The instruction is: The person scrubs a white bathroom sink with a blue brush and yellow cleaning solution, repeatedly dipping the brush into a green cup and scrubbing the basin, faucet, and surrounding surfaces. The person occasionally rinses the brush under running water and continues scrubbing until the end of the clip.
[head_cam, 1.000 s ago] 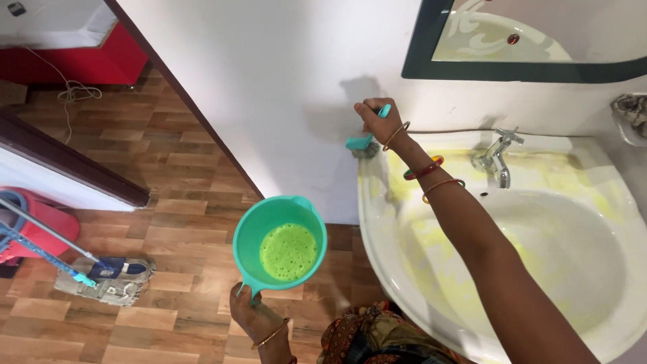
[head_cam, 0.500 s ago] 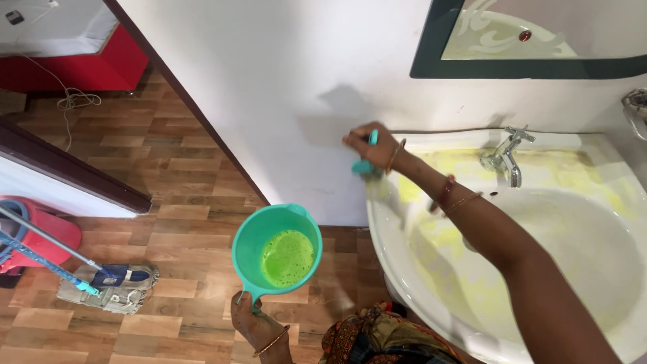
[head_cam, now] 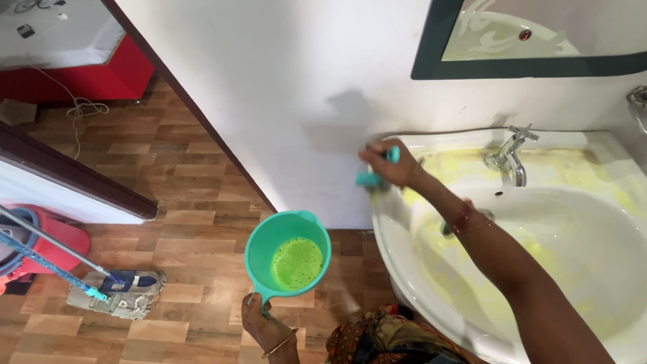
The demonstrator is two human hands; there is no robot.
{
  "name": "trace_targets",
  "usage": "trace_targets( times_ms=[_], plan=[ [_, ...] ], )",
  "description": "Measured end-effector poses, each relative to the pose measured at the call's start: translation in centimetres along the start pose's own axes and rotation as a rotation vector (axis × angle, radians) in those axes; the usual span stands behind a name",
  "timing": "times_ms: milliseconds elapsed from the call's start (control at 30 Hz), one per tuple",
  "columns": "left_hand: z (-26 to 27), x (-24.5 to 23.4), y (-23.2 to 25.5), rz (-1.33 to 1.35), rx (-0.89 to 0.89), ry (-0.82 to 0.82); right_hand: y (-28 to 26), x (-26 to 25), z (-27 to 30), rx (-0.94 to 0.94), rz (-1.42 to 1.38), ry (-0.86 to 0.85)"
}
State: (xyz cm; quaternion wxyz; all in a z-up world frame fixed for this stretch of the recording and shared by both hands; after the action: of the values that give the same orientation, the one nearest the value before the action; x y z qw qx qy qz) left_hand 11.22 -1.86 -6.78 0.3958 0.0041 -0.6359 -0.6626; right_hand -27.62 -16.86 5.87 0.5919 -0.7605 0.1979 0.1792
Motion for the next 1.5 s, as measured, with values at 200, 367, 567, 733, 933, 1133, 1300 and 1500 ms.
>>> trace_targets(
  times_ms=[200, 367, 567, 733, 933, 1133, 1300, 1500],
  plan=[
    [-0.1, 1.1, 0.2, -0.038, -0.013, -0.006, 0.8, -2.9, 8.3, -0.179, -0.19, 0.048],
    [0.1, 2.1, 0.2, -0.013, -0.029, -0.069, 9.5, -4.8, 3.1, -0.101, -0.685, 0.548],
    [-0.5, 0.1, -1.6, -0.028, -0.072, -0.003, 11.2, -3.9, 9.0, 0.022, -0.987, 0.396],
    [-0.9, -1.2, -2.4, -0.017, -0.105, 0.014, 7.0, -8.1, 12.6, -0.012, -0.892, 0.362],
    [-0.9, 0.1, -1.9, -0.008, -0.123, 0.004, 11.5, -11.0, 6.1, -0.085, -0.775, 0.671],
    [-0.8, 0.5, -1.8, -0.054, -0.089, -0.055, 16.5, -10.6, 8.1, -0.039, -0.925, 0.77],
    [-0.9, 1.4, -1.6, -0.065, -0.091, -0.065, 15.0, -12.0, 13.4, -0.007, -0.931, 0.477],
    [0.4, 3.2, -1.2, -0.089, -0.11, -0.122, 17.4, -10.9, 6.7, 0.019, -0.902, 0.904]
  ],
)
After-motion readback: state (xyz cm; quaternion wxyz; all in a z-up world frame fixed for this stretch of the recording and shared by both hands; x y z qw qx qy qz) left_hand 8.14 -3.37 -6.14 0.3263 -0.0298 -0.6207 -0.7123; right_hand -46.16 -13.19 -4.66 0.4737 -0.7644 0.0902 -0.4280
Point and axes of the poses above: each hand's wrist, its own z-axis away from the middle knuckle, its own x-axis out of the palm, y = z × x, the point moved 3 cm from there along -z, towards the middle knuckle, and after that the axes turned 12 degrees about z, right-handed, at the moved point
